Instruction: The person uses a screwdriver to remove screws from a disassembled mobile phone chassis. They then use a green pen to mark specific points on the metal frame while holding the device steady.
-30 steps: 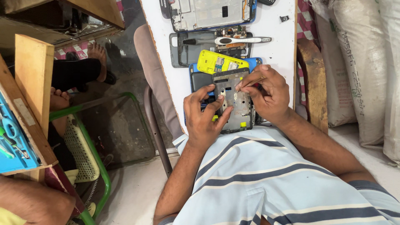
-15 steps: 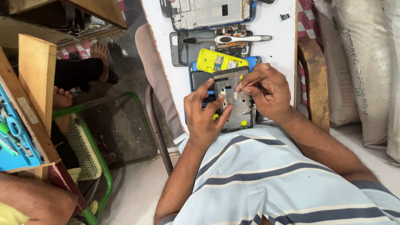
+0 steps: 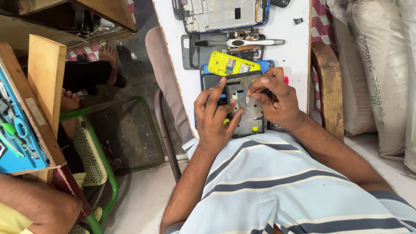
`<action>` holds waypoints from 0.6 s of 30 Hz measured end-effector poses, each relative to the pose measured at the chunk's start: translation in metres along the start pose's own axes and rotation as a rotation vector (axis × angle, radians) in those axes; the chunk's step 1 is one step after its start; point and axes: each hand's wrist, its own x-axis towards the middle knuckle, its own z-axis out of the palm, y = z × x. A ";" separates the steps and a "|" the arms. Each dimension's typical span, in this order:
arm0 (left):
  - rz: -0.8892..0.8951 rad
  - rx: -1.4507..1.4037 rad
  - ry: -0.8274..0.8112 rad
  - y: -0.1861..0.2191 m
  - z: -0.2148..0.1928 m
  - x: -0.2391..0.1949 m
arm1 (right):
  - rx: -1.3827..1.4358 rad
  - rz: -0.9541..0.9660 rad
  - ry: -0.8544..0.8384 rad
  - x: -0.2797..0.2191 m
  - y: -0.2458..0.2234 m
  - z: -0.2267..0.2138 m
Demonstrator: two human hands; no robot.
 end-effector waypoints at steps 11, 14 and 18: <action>0.015 -0.018 0.013 -0.001 -0.001 0.002 | 0.322 0.106 0.096 -0.009 0.005 0.008; 0.016 -0.013 0.012 -0.002 0.001 0.001 | 0.148 0.074 0.062 -0.009 0.006 0.006; 0.013 -0.003 0.015 -0.001 0.001 0.001 | 0.039 0.029 0.042 -0.005 0.004 0.003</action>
